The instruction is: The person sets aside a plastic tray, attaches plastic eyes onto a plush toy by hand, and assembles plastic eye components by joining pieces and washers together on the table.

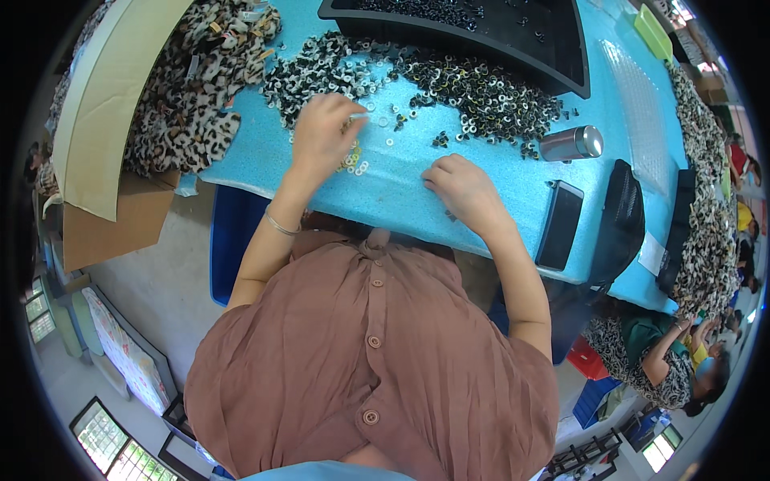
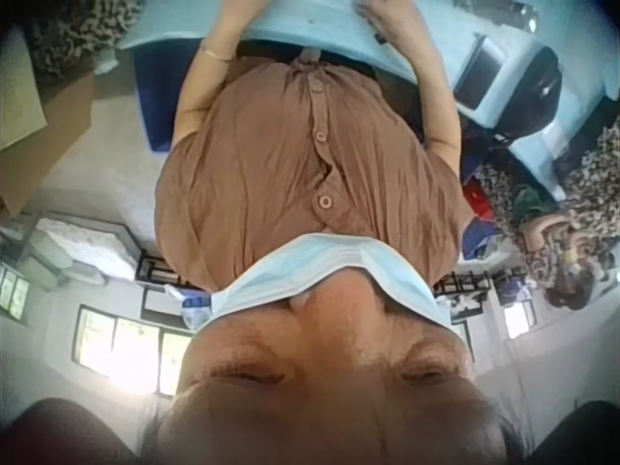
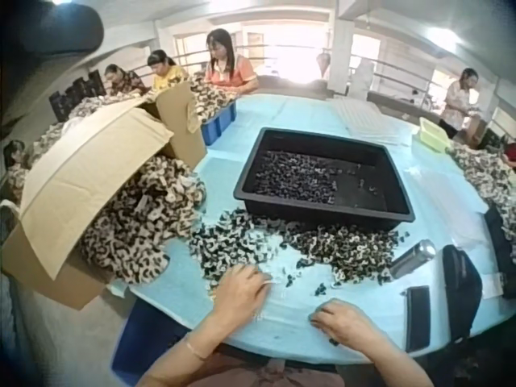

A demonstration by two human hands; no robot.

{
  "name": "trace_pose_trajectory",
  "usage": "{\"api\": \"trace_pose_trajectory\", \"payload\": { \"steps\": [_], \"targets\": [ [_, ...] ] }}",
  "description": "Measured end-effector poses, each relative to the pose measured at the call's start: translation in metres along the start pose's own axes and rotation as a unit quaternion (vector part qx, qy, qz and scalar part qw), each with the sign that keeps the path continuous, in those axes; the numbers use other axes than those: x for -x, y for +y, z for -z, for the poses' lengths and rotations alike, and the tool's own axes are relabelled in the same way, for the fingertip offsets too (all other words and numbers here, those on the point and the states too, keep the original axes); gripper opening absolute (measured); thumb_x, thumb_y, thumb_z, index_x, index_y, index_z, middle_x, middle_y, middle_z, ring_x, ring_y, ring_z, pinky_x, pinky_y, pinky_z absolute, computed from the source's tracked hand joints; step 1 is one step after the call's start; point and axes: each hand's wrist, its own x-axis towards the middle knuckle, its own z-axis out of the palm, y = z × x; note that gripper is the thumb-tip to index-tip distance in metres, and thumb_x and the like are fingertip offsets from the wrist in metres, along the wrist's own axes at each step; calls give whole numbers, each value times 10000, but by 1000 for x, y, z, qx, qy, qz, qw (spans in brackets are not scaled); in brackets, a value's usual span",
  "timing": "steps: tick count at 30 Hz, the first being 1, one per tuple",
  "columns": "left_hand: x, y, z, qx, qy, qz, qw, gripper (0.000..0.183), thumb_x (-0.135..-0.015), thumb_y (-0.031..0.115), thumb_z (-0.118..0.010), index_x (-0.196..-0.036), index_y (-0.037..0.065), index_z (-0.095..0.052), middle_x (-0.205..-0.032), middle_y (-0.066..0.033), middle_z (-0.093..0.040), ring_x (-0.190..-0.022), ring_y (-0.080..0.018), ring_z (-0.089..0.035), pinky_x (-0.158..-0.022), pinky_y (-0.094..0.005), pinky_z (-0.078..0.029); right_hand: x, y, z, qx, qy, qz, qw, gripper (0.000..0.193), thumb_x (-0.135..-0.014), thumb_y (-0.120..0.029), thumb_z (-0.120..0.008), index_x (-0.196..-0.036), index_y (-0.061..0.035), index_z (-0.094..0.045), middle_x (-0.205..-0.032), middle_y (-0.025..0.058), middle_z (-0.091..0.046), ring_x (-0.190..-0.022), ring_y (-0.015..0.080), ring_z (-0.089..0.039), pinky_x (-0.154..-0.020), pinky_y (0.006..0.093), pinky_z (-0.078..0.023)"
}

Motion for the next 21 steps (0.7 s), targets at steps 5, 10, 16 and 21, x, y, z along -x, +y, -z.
{"api": "trace_pose_trajectory", "payload": {
  "steps": [5,10,16,21],
  "targets": [
    [-10,-19,15,-25,52,44,997,46,-749,107,-706,-782,83,-685,-821,-50,-609,-816,-265,-558,-728,-381,-452,-2,3,-4,-15,48,9,999,130,-773,-63,-706,-886,-32,-649,-863,105,-633,-819,282,-608,-693,369,-496],
    [-22,-11,5,-36,-5,-27,999,63,-733,106,-711,-783,81,-680,-853,-40,-599,-864,-247,-557,-750,-383,-456,-1,-6,4,-47,164,-13,985,143,-766,-41,-725,-893,-36,-658,-860,94,-640,-783,262,-609,-663,345,-489],
    [-40,-13,-1,-58,-31,-38,997,71,-758,115,-693,-824,90,-689,-858,-44,-597,-888,-239,-556,-784,-374,-450,3,-13,5,-60,212,-42,975,164,-749,-17,-741,-896,-32,-670,-879,81,-655,-786,226,-618,-649,317,-485],
    [-59,-16,-16,-77,-40,-26,996,106,-796,162,-699,-866,84,-683,-831,-48,-596,-871,-247,-557,-773,-385,-454,5,-15,7,-88,243,-64,964,167,-749,-3,-740,-905,-33,-685,-896,81,-666,-787,200,-629,-650,308,-485]
  ]
}}
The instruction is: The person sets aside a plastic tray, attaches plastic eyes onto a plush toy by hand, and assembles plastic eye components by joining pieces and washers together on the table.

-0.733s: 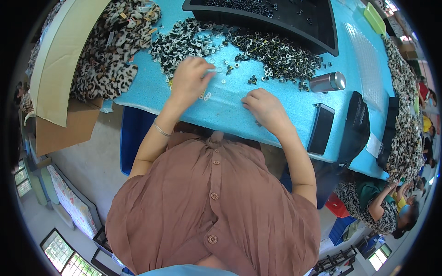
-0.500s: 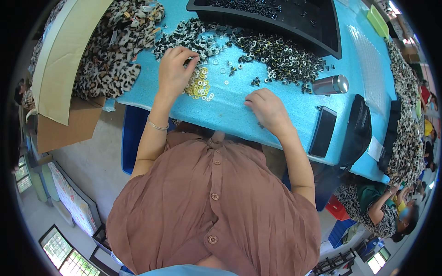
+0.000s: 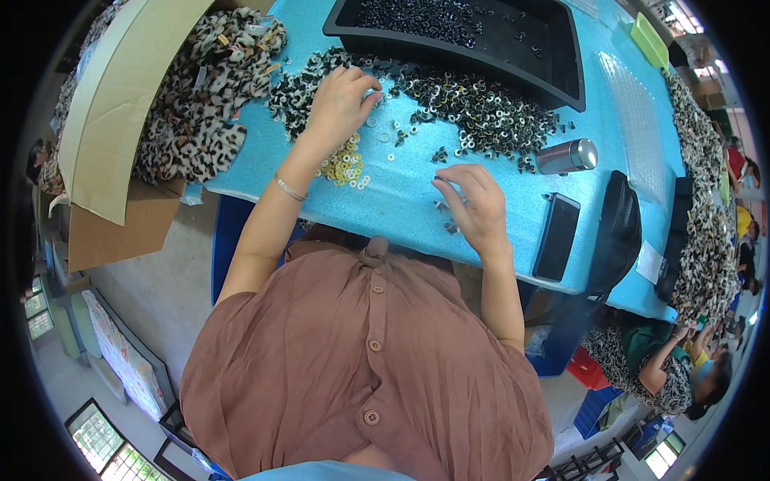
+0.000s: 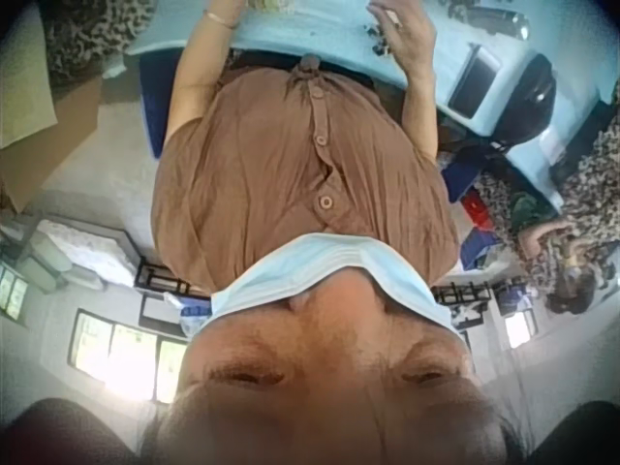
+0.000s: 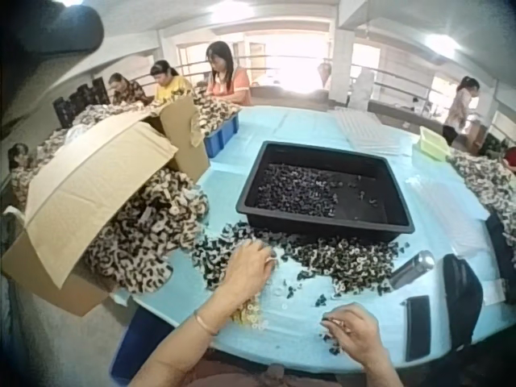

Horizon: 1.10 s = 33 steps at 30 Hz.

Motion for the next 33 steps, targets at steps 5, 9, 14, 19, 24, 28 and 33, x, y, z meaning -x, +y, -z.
{"api": "trace_pose_trajectory", "payload": {
  "steps": [5,9,14,19,24,28,33],
  "targets": [
    [-6,10,-7,18,-29,-24,999,149,-743,216,-737,-819,103,-675,-853,-49,-593,-917,-251,-547,-786,-391,-445,-2,1,4,6,16,-31,999,168,-754,-12,-743,-912,-35,-691,-905,87,-669,-803,191,-638,-680,289,-494],
    [8,18,-9,30,-66,-29,997,144,-743,221,-738,-812,109,-679,-876,-52,-583,-950,-252,-530,-827,-393,-419,0,3,4,-9,35,-42,998,162,-751,-25,-744,-902,-34,-687,-900,94,-668,-821,222,-640,-701,306,-502],
    [17,23,-12,13,-95,17,995,131,-760,188,-725,-851,119,-660,-898,-25,-585,-981,-236,-522,-896,-402,-374,-2,6,-4,-25,44,-38,998,154,-749,-43,-746,-889,-31,-683,-893,101,-671,-813,247,-642,-698,327,-507],
    [29,55,9,268,29,78,960,93,-824,100,-690,-877,50,-633,-858,-44,-649,-875,-177,-620,-799,-332,-473,-11,-8,-13,-60,94,0,994,180,-713,-29,-771,-869,-36,-681,-877,89,-680,-790,237,-643,-680,316,-507],
    [52,85,21,530,37,187,826,90,-880,57,-646,-893,-28,-623,-848,-75,-697,-815,-124,-675,-727,-246,-538,-17,-16,-20,-101,111,51,987,212,-692,-24,-779,-872,-47,-670,-874,74,-677,-782,220,-634,-665,303,-497],
    [62,93,18,582,95,163,791,144,-865,-5,-643,-930,-3,-515,-883,-96,-695,-859,-148,-688,-751,-277,-552,-17,-18,-22,-104,88,51,989,196,-729,18,-755,-898,-23,-664,-871,95,-662,-810,212,-628,-702,296,-496],
    [71,93,10,475,137,56,867,196,-853,-16,-651,-929,18,-473,-875,-123,-686,-856,-213,-701,-717,-310,-560,-14,-17,-27,-106,103,32,989,212,-698,-39,-782,-877,-54,-669,-855,65,-659,-753,216,-610,-649,310,-477]
  ]
}}
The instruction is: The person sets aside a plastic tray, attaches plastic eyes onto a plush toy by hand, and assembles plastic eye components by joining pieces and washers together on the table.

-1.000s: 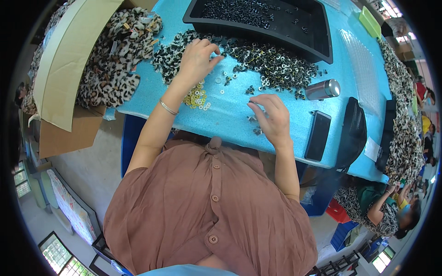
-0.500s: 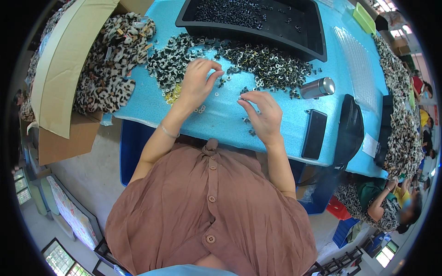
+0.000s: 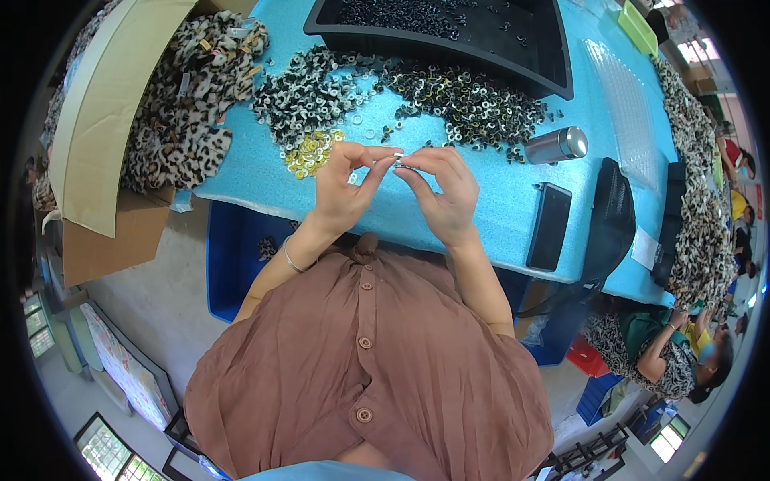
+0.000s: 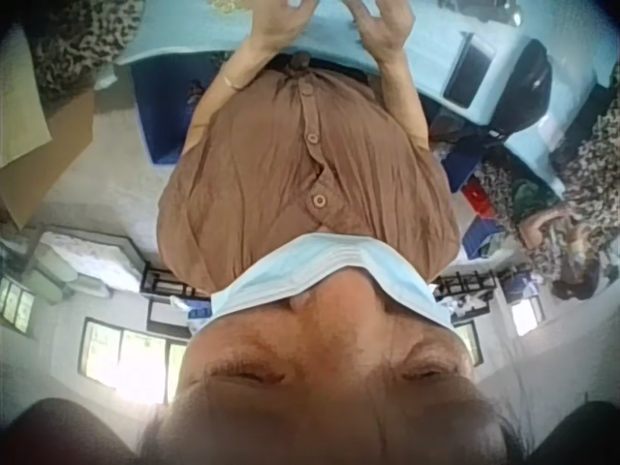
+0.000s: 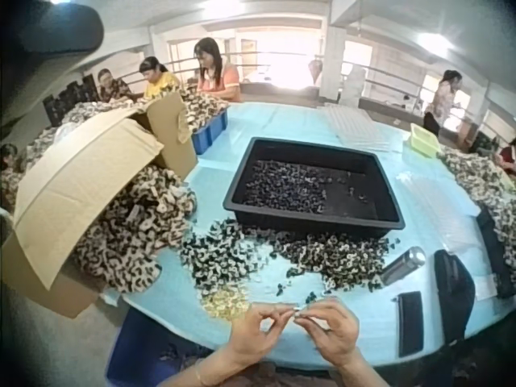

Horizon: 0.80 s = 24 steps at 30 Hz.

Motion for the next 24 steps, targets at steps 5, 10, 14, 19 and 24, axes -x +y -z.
{"api": "trace_pose_trajectory", "payload": {
  "steps": [5,10,14,19,24],
  "targets": [
    [1,2,3,-78,-20,-42,996,193,-850,-10,-655,-953,20,-494,-857,-121,-679,-837,-251,-702,-692,-322,-554,7,1,6,-39,-31,-25,998,186,-704,-30,-780,-852,-48,-670,-840,72,-665,-762,219,-614,-650,307,-472],
    [9,-8,14,-121,-72,89,986,230,-859,22,-640,-1051,39,-514,-824,-103,-675,-786,-258,-685,-659,-327,-532,19,5,25,-20,-79,-77,994,169,-718,-30,-762,-858,-40,-668,-846,69,-664,-785,219,-608,-684,316,-471],
    [27,-15,21,-168,-141,121,968,216,-862,53,-633,-1054,66,-535,-825,-100,-674,-758,-272,-666,-626,-352,-503,28,27,43,192,-207,-18,959,164,-726,-92,-763,-863,-62,-678,-847,51,-656,-810,225,-590,-744,340,-439],
    [30,-12,28,-230,-165,96,954,128,-813,52,-663,-932,51,-614,-805,-90,-663,-735,-253,-632,-649,-352,-498,24,35,53,183,-215,-17,959,136,-771,-150,-729,-888,-92,-693,-857,45,-648,-853,225,-574,-803,369,-401],
    [21,-8,15,-293,-142,-38,945,144,-761,27,-668,-895,79,-650,-873,-75,-649,-818,-261,-609,-706,-355,-489,-9,48,51,201,-211,-21,956,189,-796,-115,-703,-979,-68,-695,-885,76,-650,-814,267,-593,-721,352,-455]
  ]
}}
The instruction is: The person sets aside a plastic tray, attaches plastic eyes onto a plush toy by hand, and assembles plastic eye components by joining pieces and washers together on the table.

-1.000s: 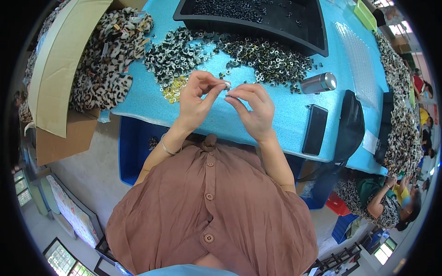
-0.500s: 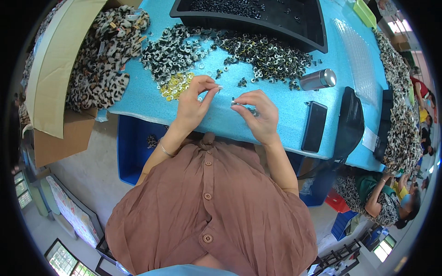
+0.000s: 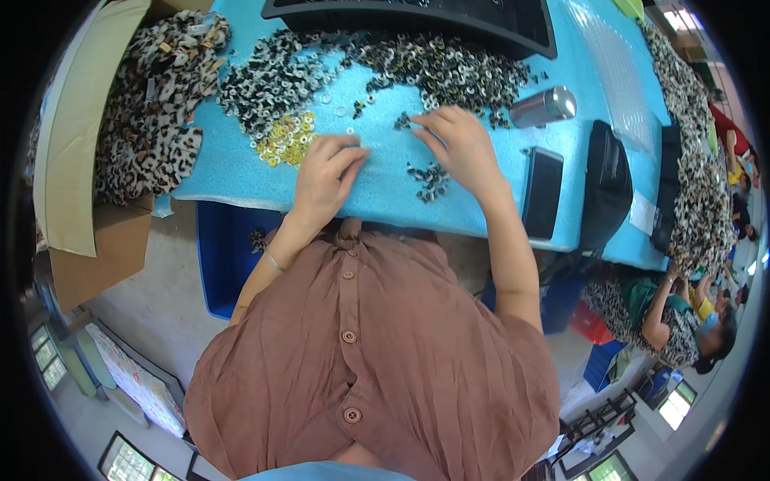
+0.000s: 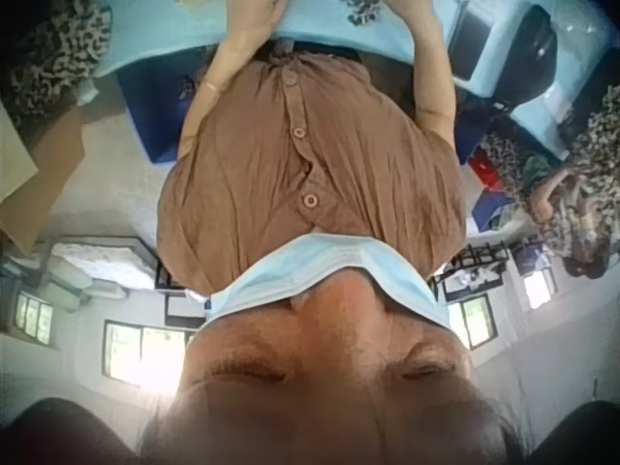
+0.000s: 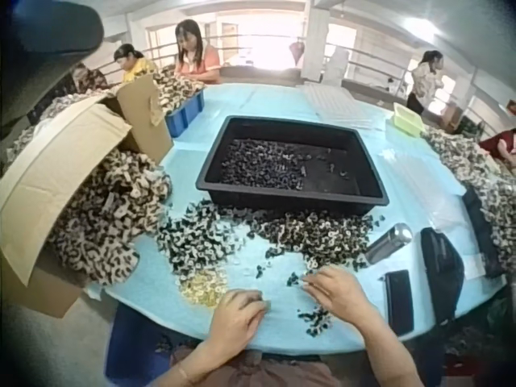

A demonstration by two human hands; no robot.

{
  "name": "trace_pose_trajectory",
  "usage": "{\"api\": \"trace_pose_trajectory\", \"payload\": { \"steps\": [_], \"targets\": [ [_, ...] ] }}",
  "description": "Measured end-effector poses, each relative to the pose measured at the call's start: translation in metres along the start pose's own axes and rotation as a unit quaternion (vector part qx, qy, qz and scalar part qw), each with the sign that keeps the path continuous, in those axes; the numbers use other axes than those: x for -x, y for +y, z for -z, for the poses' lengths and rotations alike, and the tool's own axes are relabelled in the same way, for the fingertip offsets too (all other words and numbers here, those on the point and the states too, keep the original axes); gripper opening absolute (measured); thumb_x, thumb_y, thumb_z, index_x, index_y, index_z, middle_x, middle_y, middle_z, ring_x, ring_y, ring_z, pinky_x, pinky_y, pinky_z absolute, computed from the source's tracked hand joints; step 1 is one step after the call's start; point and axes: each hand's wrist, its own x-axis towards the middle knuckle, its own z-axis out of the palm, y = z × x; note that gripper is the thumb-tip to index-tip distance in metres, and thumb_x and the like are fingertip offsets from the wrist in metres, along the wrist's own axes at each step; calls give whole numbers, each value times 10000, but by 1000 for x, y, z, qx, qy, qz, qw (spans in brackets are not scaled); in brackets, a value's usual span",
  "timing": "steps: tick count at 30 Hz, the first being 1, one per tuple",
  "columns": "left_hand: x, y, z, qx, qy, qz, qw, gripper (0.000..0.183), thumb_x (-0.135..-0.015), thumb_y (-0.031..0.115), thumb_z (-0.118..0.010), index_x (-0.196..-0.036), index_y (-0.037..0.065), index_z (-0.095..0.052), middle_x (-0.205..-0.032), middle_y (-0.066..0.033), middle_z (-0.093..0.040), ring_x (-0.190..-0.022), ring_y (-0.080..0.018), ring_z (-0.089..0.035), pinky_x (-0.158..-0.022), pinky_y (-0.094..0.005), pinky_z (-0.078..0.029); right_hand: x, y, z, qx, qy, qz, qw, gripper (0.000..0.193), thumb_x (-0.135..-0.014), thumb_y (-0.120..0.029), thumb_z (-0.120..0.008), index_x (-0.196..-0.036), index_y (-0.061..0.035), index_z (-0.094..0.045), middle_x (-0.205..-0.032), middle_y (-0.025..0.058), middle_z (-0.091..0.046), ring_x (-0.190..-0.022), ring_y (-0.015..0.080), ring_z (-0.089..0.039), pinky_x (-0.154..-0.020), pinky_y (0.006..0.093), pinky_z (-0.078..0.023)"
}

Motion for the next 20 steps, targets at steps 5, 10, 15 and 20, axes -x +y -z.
{"api": "trace_pose_trajectory", "payload": {
  "steps": [5,10,15,20],
  "targets": [
    [39,12,12,376,-307,-19,874,270,-692,-81,-518,-901,32,-646,-983,-101,-616,-967,-259,-587,-842,-370,-472,36,16,28,-97,212,6,972,97,-816,-117,-706,-862,-32,-693,-788,82,-673,-707,189,-614,-635,307,-448],
    [64,32,-27,325,-446,-99,828,359,-752,45,-480,-1090,31,-599,-1215,-153,-541,-1217,-307,-468,-1089,-427,-312,146,33,95,-599,263,-9,756,637,-955,-546,-332,-937,26,-614,-758,89,-510,-658,200,-454,-583,317,-349],
    [65,27,-55,279,-626,-105,720,301,-766,134,-533,-1031,21,-620,-1109,-132,-604,-1168,-290,-516,-1091,-448,-304,216,17,124,-545,298,17,783,609,-940,-564,-370,-990,-9,-618,-782,82,-519,-675,193,-438,-606,312,-342],
    [65,38,-60,240,-693,-99,672,294,-763,145,-591,-1041,60,-635,-1227,-138,-585,-1271,-256,-470,-1158,-479,-205,264,10,145,-478,333,124,803,622,-948,-557,-340,-1099,-20,-618,-837,84,-538,-758,200,-478,-674,346,-364]
  ]
}}
